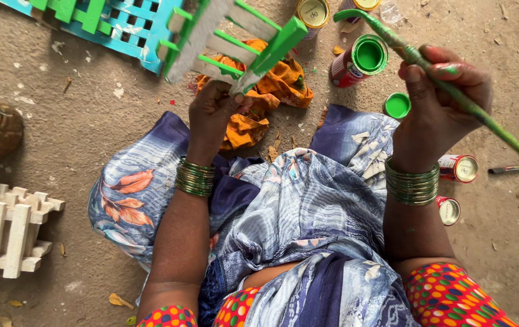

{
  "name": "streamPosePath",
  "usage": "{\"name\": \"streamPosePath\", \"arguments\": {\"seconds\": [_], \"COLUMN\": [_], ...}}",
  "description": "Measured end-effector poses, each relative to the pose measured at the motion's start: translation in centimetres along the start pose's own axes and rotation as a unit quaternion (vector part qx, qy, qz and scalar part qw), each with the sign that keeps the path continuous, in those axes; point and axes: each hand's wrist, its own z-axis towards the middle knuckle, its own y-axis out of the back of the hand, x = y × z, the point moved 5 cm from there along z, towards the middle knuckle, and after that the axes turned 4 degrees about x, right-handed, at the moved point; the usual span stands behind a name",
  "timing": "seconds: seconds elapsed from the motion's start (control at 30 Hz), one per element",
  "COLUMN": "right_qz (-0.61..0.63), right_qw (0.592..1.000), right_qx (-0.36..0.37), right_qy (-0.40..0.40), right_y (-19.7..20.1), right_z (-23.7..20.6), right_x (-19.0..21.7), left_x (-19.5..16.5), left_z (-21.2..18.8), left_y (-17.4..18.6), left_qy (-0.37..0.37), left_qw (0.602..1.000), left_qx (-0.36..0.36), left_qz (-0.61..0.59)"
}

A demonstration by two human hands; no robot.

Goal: The person sits on the ground painting small wooden fence-shaped craft pieces green. They hold each piece on their lap, dip the brush into an open green paint can, and brush green paint over the slats and rails, turning the piece to reach different sides.

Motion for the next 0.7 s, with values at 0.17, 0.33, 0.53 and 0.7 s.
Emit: {"name": "streamPosePath", "arguments": {"seconds": [0.17, 0.33, 0.53, 0.7], "right_qz": [-0.055, 0.006, 0.017, -0.085], "right_qw": [0.996, 0.998, 0.997, 0.989], "right_qx": [0.038, 0.051, 0.078, 0.115], "right_qy": [0.057, 0.023, 0.011, 0.043], "right_y": [-0.7, -1.2, -1.8, -2.1], "right_z": [-0.8, -1.3, -1.9, -1.1], "right_x": [0.6, -0.3, -1.0, -2.2], "left_x": [-0.2, 0.0, 0.2, -0.1], "left_z": [-0.2, 0.0, 0.0, -0.1], "left_y": [-0.3, -0.4, -0.7, -1.1], "left_qy": [0.003, 0.006, -0.003, -0.024], "left_qw": [1.000, 1.000, 0.995, 0.993], "left_qx": [0.012, 0.010, -0.004, -0.007], "left_qz": [-0.012, 0.029, 0.097, 0.118]}}
